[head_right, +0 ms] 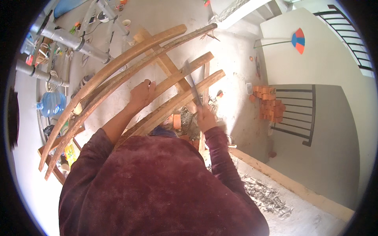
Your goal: The person saws through a wooden beam, moves pieces of a wooden structure, and hammers a nail into a joint.
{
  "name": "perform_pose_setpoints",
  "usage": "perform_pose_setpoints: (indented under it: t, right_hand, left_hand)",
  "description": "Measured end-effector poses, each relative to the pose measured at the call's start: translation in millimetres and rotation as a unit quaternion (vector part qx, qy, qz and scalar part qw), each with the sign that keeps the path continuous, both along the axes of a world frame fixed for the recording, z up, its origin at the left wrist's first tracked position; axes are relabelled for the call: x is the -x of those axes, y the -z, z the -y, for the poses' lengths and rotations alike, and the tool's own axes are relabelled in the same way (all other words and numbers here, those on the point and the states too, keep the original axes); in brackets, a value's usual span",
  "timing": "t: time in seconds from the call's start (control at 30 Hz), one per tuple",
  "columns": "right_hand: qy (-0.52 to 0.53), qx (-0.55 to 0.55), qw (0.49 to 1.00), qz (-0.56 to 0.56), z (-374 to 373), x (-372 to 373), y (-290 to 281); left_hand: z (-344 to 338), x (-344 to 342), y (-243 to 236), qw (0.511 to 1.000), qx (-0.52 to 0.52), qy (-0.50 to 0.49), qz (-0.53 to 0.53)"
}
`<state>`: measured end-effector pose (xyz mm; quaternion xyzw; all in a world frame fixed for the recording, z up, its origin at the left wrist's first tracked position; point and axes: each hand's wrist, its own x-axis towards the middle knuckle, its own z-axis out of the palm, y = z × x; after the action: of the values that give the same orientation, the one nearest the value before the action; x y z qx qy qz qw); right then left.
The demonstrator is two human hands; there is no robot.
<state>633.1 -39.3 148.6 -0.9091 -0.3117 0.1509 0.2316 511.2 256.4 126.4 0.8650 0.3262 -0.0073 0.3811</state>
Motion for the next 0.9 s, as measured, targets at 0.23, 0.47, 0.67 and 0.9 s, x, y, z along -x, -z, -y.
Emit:
perform_pose_setpoints:
  t: [0.23,0.47,0.67,0.9]
  right_hand:
    - [0.098,-0.399,0.912,0.003,-61.5,-7.6,-171.2]
    - [0.037,-0.313,0.944,0.099,-47.6,-5.6,-80.5]
    - [0.042,-0.104,0.993,-0.034,-27.4,4.2,-95.4]
    - [-0.224,-0.718,0.659,0.006,-114.0,-28.6,-258.4]
  left_hand:
    - [-3.1,15.0,7.0,0.999,-0.017,-0.023,-0.026]
    - [-1.0,11.6,5.7,1.000,0.008,-0.013,-0.021]
    - [0.3,12.9,9.2,0.997,-0.054,-0.045,-0.013]
    - [-2.6,12.1,6.3,0.998,-0.036,-0.032,-0.039]
